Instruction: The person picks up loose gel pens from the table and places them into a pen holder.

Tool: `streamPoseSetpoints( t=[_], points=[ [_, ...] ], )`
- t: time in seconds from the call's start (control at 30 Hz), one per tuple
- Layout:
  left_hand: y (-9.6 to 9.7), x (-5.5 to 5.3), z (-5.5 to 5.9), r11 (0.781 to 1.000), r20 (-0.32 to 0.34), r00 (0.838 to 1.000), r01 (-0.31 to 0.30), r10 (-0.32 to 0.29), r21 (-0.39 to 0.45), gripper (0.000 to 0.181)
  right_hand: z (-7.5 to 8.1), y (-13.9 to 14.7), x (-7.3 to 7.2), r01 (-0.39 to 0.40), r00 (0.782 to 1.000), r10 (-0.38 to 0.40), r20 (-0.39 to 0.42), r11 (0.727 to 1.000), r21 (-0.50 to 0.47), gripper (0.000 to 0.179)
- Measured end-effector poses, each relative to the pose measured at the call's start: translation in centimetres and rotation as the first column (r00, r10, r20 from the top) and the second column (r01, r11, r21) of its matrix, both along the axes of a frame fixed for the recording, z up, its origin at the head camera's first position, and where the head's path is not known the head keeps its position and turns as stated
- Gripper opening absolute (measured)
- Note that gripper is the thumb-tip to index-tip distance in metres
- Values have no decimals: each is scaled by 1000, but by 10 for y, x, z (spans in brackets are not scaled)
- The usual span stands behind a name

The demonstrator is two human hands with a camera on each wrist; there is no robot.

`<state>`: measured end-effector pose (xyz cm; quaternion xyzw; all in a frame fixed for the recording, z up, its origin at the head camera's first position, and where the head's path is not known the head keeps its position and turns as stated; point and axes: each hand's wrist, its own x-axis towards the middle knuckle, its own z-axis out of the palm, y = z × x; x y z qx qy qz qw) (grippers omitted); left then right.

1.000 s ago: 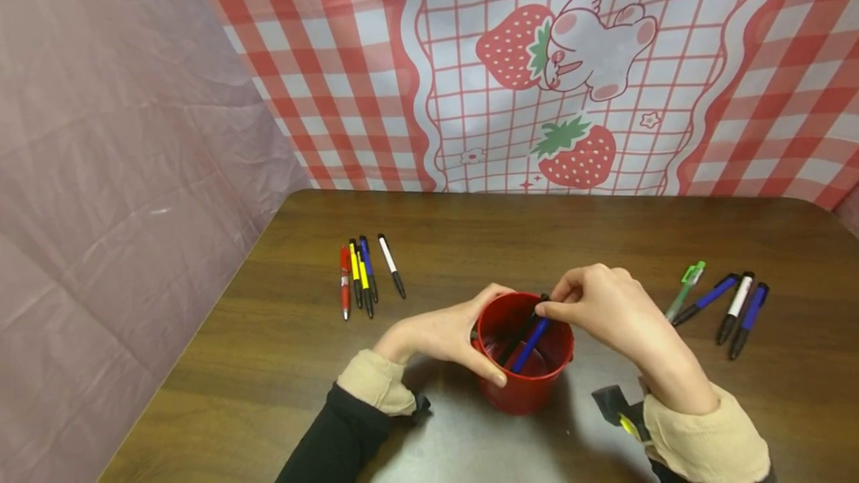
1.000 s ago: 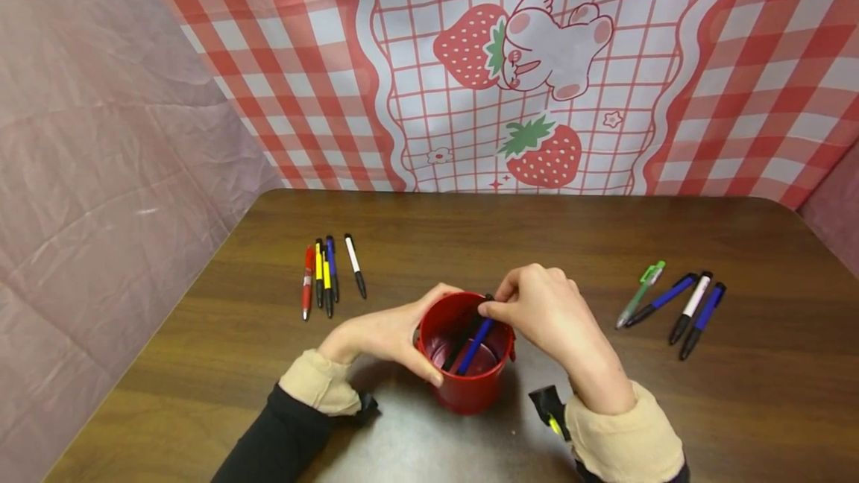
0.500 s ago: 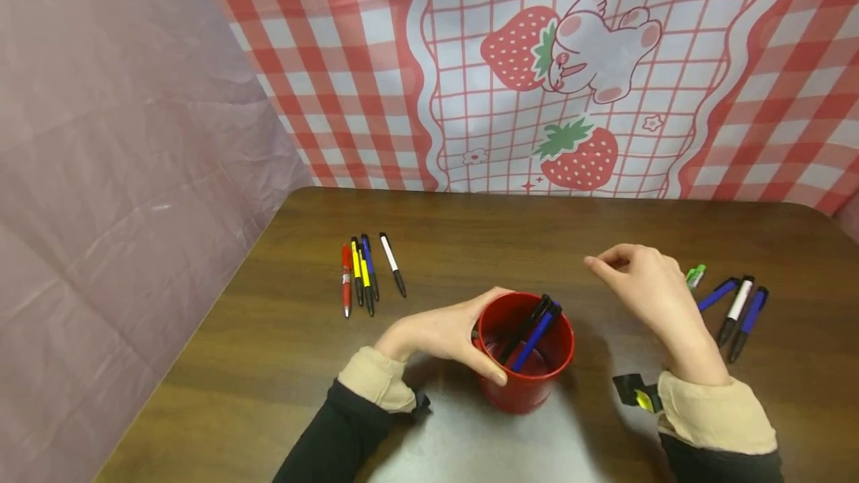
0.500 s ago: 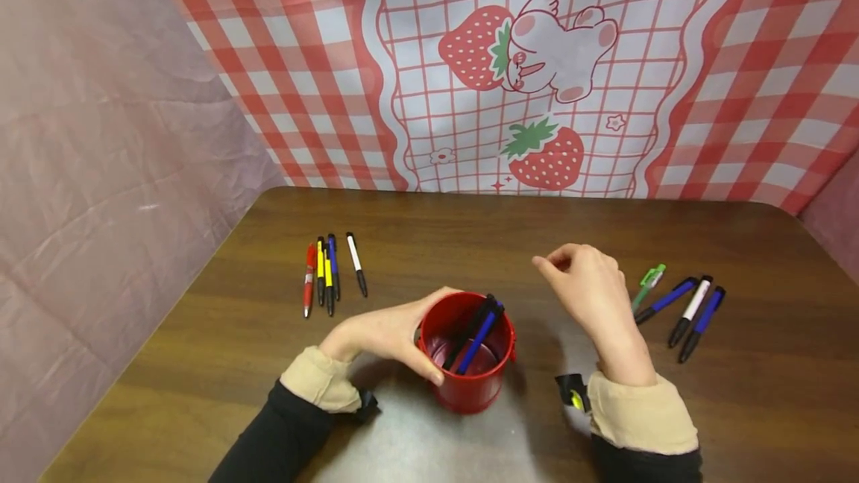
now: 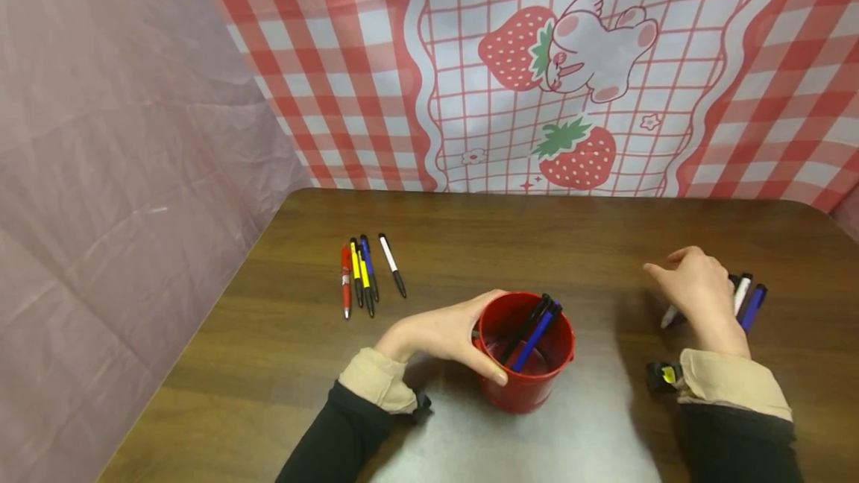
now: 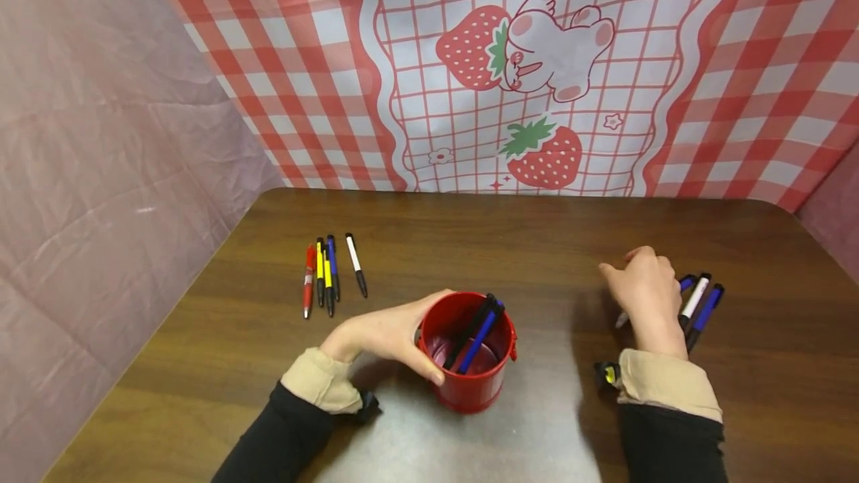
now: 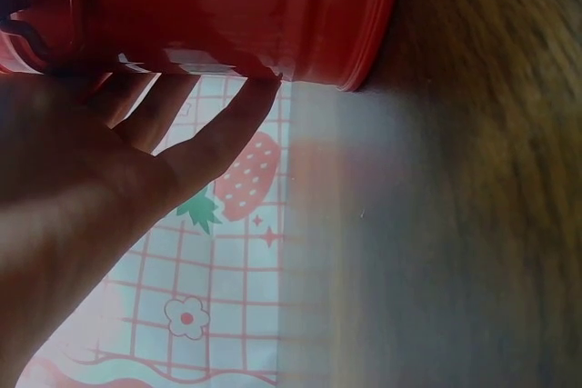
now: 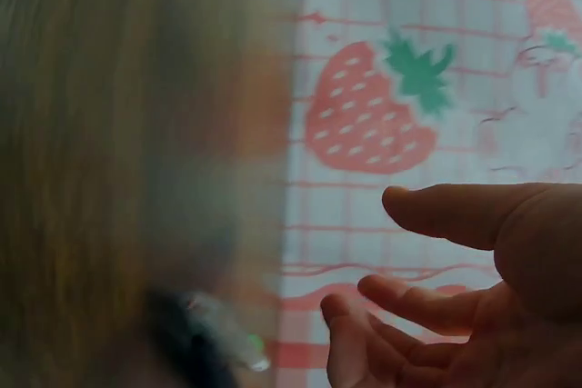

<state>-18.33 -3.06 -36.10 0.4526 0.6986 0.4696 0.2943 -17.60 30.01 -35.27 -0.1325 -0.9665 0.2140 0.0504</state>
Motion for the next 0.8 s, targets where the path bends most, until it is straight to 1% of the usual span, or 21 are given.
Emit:
streamPoseSetpoints(
  t=[0.03, 0.17, 0.27, 0.3, 0.33, 0.4, 0.6, 0.73, 0.8],
  points=[
    [0, 1, 2, 1000, 3, 1000, 2, -2, 0, 81, -1, 3, -2, 2, 1000, -2, 22, 1000, 10, 59],
    [0, -1, 0, 1000, 3, 1000, 8, -8, 4, 82, -3, 13, -9, 9, 991, -15, 129, 999, 43, 59],
    [1, -5, -9, 1000, -3, 1000, 12, -12, 6, 84, -4, 18, -12, 5, 982, -17, 189, 998, 67, 58],
    [1, -6, -10, 1000, -5, 1000, 14, -14, 7, 84, -5, 19, -14, 8, 979, -23, 202, 997, 74, 59],
    [1, -6, -10, 1000, -3, 1000, 16, -15, 11, 84, -5, 21, -15, 9, 978, -25, 206, 997, 79, 57],
    [2, -9, -16, 1000, -8, 1000, 22, -22, 17, 84, -7, 23, -16, 11, 977, -29, 210, 996, 84, 56],
    [2, -9, -17, 999, -27, 999, 35, -33, 42, 84, -13, 27, -19, 27, 970, -45, 240, 997, 75, 56],
    [1, -7, -18, 998, -31, 999, 39, -37, 46, 85, -18, 26, -19, 15, 973, -31, 230, 997, 71, 51],
    [1, -7, -18, 998, -26, 999, 37, -36, 46, 85, -20, 26, -19, 15, 975, -31, 222, 997, 73, 52]
  ],
)
